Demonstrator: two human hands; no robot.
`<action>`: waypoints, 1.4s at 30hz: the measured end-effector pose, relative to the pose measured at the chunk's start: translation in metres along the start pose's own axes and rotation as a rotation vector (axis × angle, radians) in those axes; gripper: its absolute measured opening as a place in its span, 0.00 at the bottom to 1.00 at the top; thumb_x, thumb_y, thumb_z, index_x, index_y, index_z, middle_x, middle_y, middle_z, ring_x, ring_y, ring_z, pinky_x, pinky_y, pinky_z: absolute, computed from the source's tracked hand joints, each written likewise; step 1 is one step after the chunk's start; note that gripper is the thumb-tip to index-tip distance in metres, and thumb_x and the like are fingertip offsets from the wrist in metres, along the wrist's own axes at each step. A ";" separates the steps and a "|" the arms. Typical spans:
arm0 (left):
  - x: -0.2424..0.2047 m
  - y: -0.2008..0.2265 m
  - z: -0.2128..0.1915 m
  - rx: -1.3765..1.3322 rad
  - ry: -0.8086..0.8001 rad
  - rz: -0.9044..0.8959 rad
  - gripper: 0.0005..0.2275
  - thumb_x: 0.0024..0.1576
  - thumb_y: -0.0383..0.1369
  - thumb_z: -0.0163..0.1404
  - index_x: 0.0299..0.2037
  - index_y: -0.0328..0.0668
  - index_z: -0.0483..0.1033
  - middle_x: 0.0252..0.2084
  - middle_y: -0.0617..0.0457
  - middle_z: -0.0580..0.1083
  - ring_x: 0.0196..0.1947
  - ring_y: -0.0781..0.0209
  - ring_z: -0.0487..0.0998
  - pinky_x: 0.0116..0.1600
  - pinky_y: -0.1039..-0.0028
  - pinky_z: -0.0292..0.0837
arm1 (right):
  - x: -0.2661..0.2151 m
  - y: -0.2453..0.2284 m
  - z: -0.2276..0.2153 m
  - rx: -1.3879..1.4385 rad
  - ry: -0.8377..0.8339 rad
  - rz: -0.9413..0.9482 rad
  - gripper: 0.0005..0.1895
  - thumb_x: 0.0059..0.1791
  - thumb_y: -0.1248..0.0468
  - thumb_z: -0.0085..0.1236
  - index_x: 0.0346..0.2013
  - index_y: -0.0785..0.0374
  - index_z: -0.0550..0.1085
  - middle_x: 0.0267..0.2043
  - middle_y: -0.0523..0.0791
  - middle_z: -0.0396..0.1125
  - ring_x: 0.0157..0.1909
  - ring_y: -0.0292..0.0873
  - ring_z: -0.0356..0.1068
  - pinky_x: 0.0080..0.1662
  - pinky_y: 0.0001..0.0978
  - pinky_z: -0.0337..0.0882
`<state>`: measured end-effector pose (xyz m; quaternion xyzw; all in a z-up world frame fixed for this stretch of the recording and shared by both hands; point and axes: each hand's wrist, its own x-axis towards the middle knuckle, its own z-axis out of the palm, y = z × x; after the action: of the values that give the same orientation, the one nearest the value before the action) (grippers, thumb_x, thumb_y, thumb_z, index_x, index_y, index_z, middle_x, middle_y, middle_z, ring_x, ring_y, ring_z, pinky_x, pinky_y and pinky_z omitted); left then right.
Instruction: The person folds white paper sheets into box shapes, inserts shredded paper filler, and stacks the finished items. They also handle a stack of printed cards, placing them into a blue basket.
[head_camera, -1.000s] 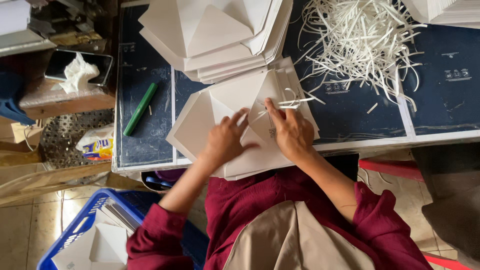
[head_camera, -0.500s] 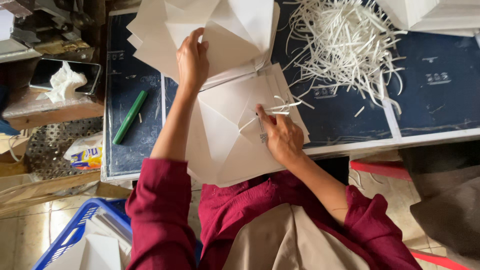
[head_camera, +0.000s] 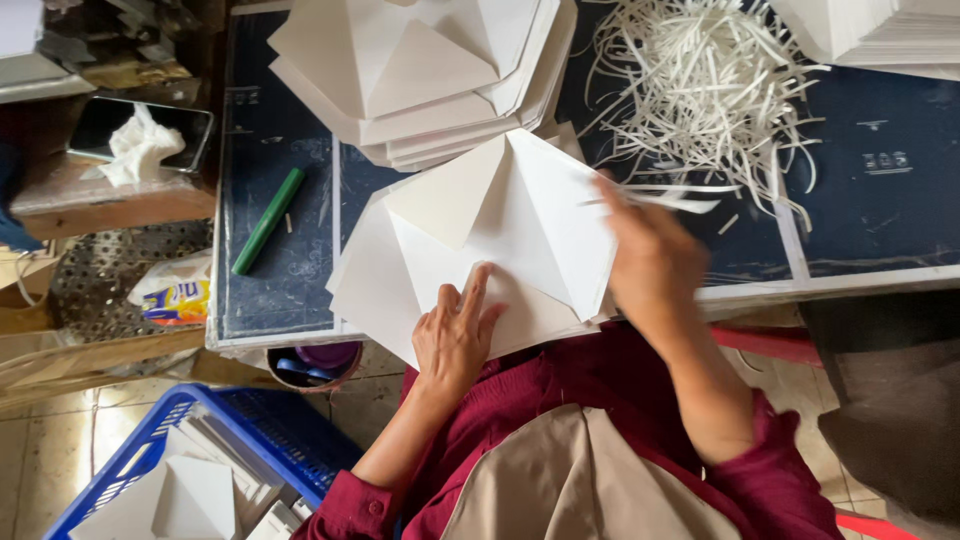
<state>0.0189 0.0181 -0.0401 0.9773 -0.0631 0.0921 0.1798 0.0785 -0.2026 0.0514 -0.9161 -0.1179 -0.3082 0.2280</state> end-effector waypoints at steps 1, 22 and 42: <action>0.000 0.000 0.005 0.030 0.063 0.010 0.21 0.57 0.50 0.38 0.61 0.65 0.61 0.30 0.55 0.61 0.20 0.49 0.75 0.28 0.63 0.71 | 0.006 -0.005 0.011 -0.109 -0.270 0.130 0.24 0.50 0.68 0.46 0.60 0.48 0.67 0.31 0.50 0.66 0.33 0.53 0.70 0.36 0.44 0.70; 0.018 -0.029 0.005 0.022 0.187 0.110 0.21 0.55 0.52 0.43 0.58 0.65 0.66 0.28 0.55 0.62 0.17 0.47 0.75 0.24 0.61 0.70 | 0.037 0.025 0.073 0.165 -0.561 0.184 0.22 0.50 0.65 0.43 0.57 0.41 0.67 0.36 0.56 0.69 0.42 0.62 0.68 0.43 0.53 0.68; 0.041 -0.052 -0.002 0.088 0.191 0.269 0.20 0.55 0.52 0.42 0.56 0.65 0.69 0.30 0.55 0.65 0.24 0.53 0.74 0.30 0.66 0.69 | -0.042 0.044 0.018 -0.301 -0.366 -0.431 0.29 0.44 0.67 0.43 0.55 0.31 0.67 0.23 0.40 0.55 0.23 0.42 0.64 0.24 0.34 0.68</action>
<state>0.0661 0.0632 -0.0473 0.9537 -0.1721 0.2104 0.1283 0.0705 -0.2347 -0.0025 -0.9337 -0.3013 -0.1932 -0.0057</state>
